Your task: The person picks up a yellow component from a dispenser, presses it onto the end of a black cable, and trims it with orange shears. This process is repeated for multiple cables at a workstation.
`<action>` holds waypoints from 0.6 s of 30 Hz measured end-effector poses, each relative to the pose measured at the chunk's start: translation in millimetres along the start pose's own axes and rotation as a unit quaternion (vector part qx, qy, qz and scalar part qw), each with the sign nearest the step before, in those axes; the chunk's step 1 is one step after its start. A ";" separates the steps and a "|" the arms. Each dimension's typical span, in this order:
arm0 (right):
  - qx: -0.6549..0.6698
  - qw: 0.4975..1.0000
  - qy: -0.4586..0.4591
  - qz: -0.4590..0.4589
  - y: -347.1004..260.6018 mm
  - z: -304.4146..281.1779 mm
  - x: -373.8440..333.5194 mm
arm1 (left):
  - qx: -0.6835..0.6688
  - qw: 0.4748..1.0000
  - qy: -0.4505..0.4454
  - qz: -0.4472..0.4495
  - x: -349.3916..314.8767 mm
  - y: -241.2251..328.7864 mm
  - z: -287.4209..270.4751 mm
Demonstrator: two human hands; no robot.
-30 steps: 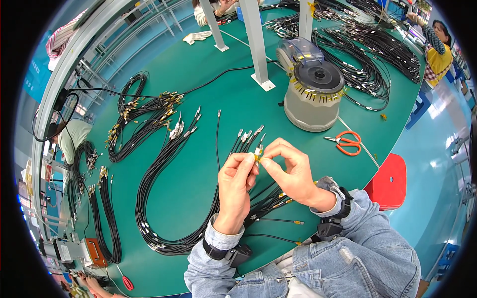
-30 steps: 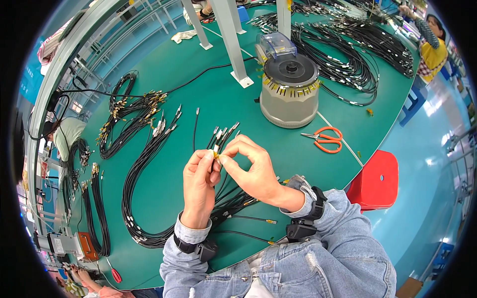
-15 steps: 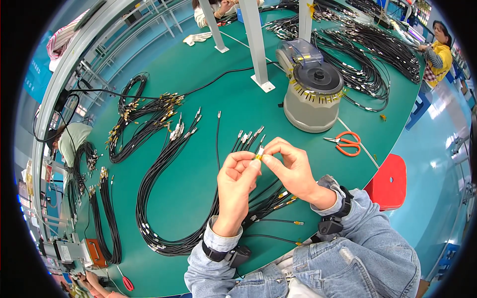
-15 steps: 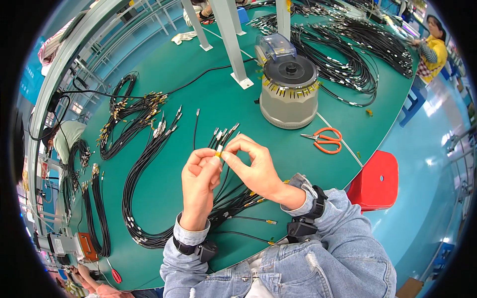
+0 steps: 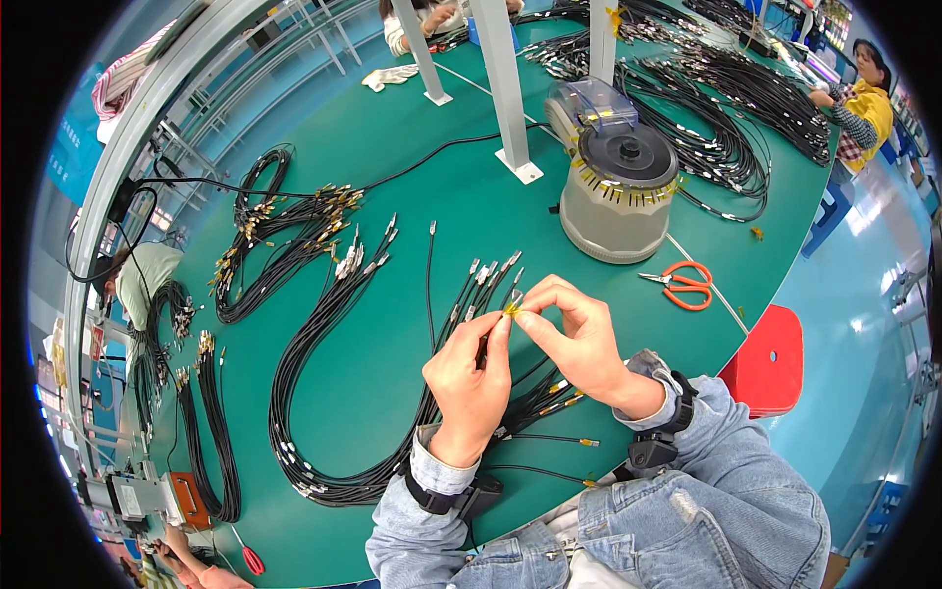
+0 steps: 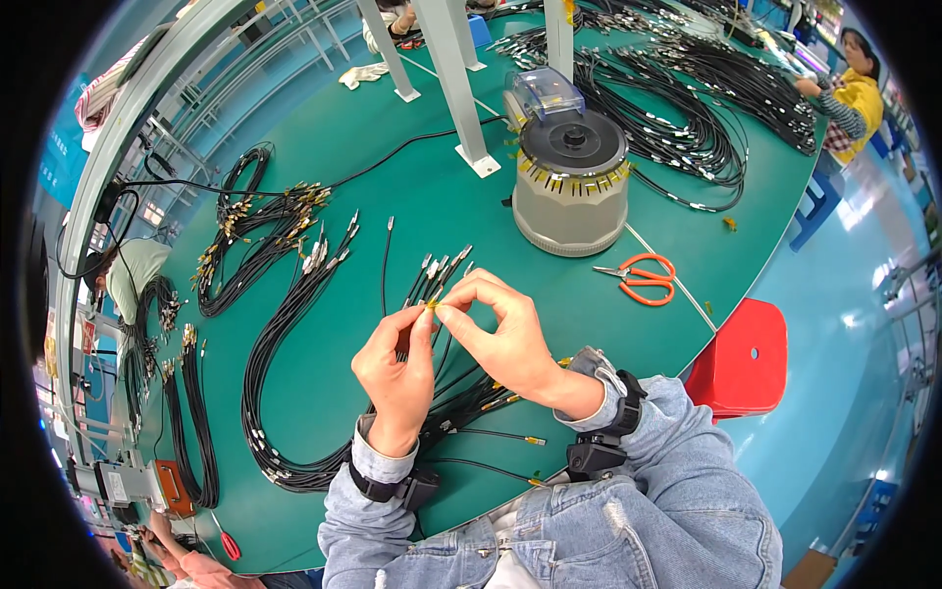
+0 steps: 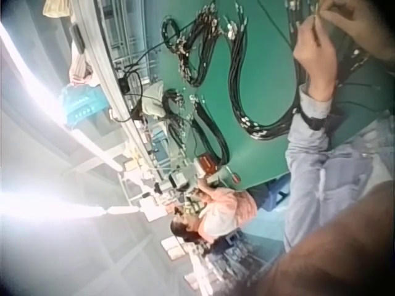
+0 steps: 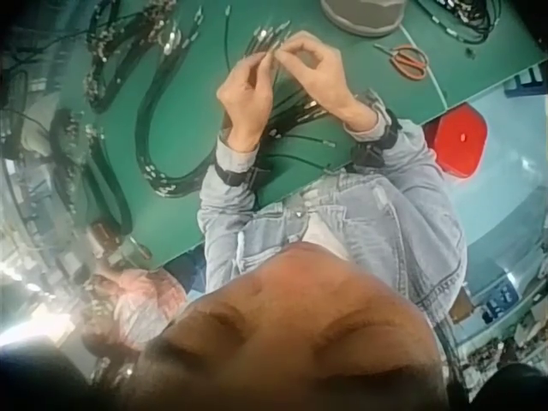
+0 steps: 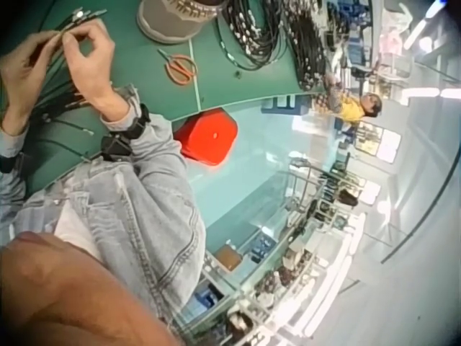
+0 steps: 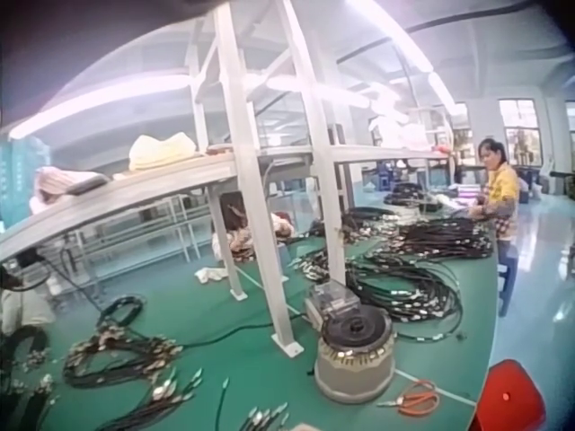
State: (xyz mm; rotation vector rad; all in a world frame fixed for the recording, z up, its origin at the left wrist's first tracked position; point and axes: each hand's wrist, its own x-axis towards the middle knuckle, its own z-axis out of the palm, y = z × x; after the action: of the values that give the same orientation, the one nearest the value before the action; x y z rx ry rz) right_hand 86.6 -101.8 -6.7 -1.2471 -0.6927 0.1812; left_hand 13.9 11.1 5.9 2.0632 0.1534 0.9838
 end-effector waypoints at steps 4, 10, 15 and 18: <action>0.000 1.000 0.003 0.004 -1.6 1.2 -1.1 | 0.047 0.998 0.005 0.053 -2.2 -6.3 2.6; 0.003 1.000 0.005 0.004 -0.3 1.9 -3.3 | 0.097 0.993 0.005 0.068 -0.8 -2.7 1.6; -0.007 1.000 0.009 0.001 -1.6 1.7 -3.2 | 0.108 0.990 0.026 0.088 0.7 -2.1 3.7; 0.015 1.000 0.017 0.016 -2.0 2.8 -3.1 | 0.140 0.981 0.018 0.135 0.7 -5.1 3.2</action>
State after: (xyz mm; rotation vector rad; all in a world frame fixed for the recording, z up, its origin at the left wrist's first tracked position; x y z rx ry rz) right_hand 82.1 -101.7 -5.6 -1.2311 -0.6388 0.1940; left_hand 17.8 12.7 1.5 2.3694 0.0308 1.2220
